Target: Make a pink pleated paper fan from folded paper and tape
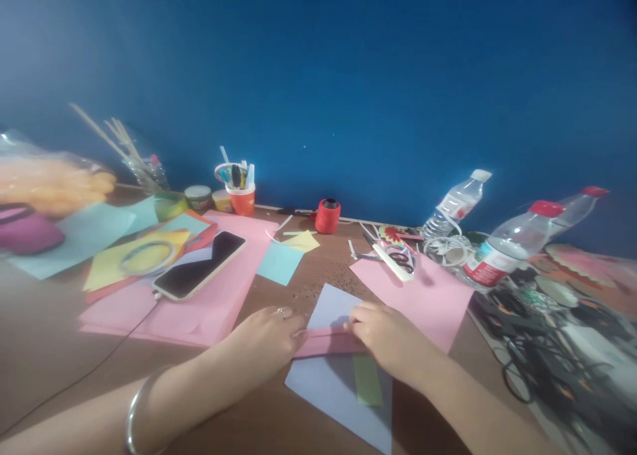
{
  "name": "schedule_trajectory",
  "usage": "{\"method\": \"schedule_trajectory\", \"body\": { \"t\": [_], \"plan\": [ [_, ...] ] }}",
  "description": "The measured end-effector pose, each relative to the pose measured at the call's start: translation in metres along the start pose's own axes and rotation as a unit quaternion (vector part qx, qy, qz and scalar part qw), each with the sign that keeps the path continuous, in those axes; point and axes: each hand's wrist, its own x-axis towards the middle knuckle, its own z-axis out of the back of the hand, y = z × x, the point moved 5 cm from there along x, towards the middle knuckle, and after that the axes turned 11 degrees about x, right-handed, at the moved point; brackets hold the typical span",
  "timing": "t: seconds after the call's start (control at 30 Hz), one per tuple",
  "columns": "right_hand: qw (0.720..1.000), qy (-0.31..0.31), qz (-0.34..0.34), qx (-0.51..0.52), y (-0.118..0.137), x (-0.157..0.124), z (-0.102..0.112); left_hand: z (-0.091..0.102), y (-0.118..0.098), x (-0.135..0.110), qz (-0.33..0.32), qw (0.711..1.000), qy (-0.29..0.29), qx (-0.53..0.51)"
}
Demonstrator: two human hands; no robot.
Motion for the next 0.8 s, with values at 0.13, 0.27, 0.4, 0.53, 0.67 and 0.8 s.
{"method": "schedule_trajectory", "body": {
  "t": [0.13, 0.27, 0.4, 0.53, 0.67, 0.8],
  "plan": [
    [0.999, 0.004, -0.015, 0.041, 0.000, 0.000, -0.001, -0.003, -0.001, 0.001, 0.050, 0.996, 0.057, -0.035],
    [0.995, -0.043, -0.045, 0.072, 0.000, 0.006, -0.002, -0.009, -0.003, 0.003, 0.071, 0.997, 0.035, 0.002],
    [0.987, -0.052, -0.072, 0.136, -0.001, 0.011, -0.005, -0.017, 0.004, 0.004, 0.083, 0.995, 0.029, -0.040],
    [0.988, -0.040, -0.067, 0.131, 0.003, 0.010, -0.002, -0.017, 0.018, 0.000, 0.146, 0.978, 0.025, -0.150],
    [0.993, -0.047, -0.042, 0.095, 0.008, 0.009, 0.001, -0.011, 0.018, 0.000, 0.135, 0.982, 0.009, -0.134],
    [0.993, -0.070, -0.019, 0.091, 0.007, 0.008, 0.000, -0.008, 0.016, 0.003, 0.103, 0.993, 0.022, -0.058]
  ]
}}
